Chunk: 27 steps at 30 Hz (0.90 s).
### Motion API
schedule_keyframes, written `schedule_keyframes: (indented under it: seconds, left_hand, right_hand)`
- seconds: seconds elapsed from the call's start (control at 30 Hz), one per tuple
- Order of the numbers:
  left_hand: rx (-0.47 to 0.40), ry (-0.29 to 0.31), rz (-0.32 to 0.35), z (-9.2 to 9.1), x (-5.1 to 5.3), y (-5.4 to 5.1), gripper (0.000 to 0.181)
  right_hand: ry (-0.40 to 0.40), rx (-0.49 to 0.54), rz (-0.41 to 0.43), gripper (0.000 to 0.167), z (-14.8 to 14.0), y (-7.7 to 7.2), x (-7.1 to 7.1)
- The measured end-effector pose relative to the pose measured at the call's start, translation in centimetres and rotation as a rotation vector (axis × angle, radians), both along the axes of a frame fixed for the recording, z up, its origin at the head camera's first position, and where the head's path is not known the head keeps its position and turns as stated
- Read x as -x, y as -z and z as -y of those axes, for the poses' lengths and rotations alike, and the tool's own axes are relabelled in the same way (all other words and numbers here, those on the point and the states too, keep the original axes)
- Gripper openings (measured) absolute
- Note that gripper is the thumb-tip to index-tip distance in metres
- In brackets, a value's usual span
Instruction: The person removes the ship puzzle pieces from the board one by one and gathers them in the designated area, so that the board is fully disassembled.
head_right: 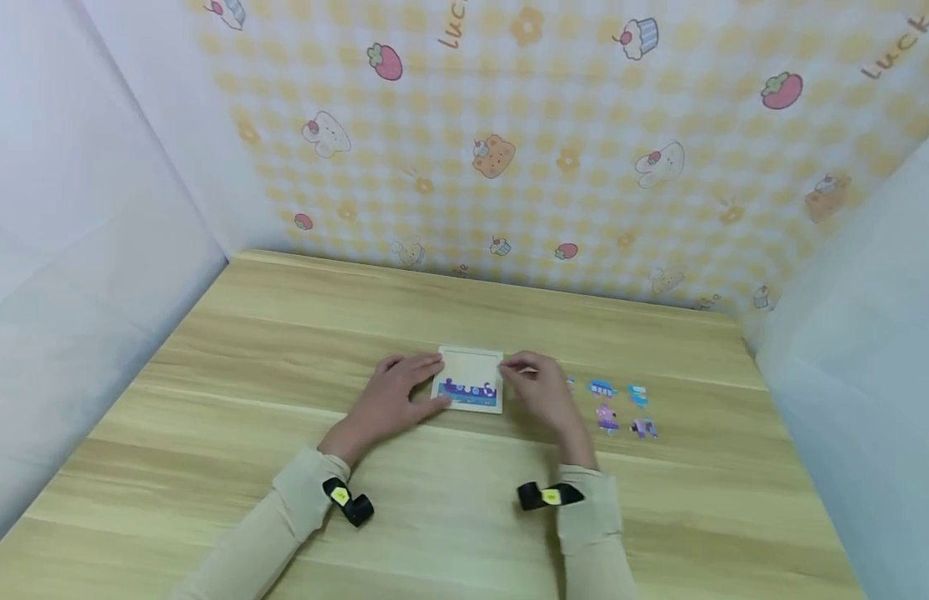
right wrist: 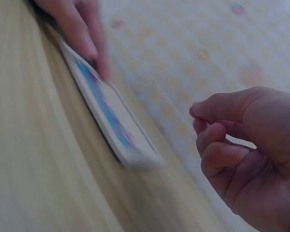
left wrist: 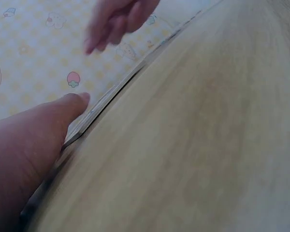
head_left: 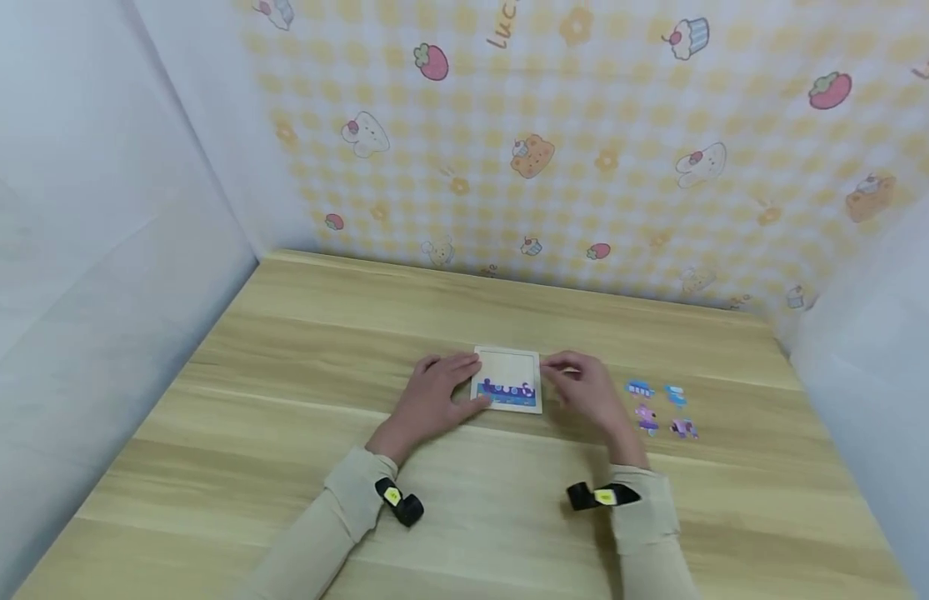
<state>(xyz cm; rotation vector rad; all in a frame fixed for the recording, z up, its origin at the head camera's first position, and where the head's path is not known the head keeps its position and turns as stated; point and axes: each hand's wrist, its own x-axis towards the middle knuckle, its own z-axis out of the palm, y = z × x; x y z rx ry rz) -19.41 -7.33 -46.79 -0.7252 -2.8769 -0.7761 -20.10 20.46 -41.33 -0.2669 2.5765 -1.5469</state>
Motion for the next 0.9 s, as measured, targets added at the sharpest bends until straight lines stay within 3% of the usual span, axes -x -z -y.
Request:
schedule_keyframes:
  seconds: [0.17, 0.37, 0.53, 0.9]
  left_hand:
    - [0.004, 0.013, -0.027, -0.7, 0.0, 0.8, 0.079]
    - [-0.002, 0.001, -0.065, -0.3, 0.3, 0.9, 0.082]
    - [-0.015, -0.012, -0.079, 0.0, 0.3, 0.3, 0.083]
    - [0.026, -0.029, 0.016, -0.3, 0.2, 0.0, 0.087]
  right_hand:
    - [-0.025, -0.006, -0.023, 0.007, 5.0, 1.8, 0.9]
    - [-0.079, -0.055, -0.065, 0.008, 7.5, 3.1, 1.3]
    - [-0.135, -0.069, -0.032, 0.021, 7.6, 2.9, 1.4]
    - [-0.203, -0.042, 0.072, 0.024, 6.8, 2.5, 1.1]
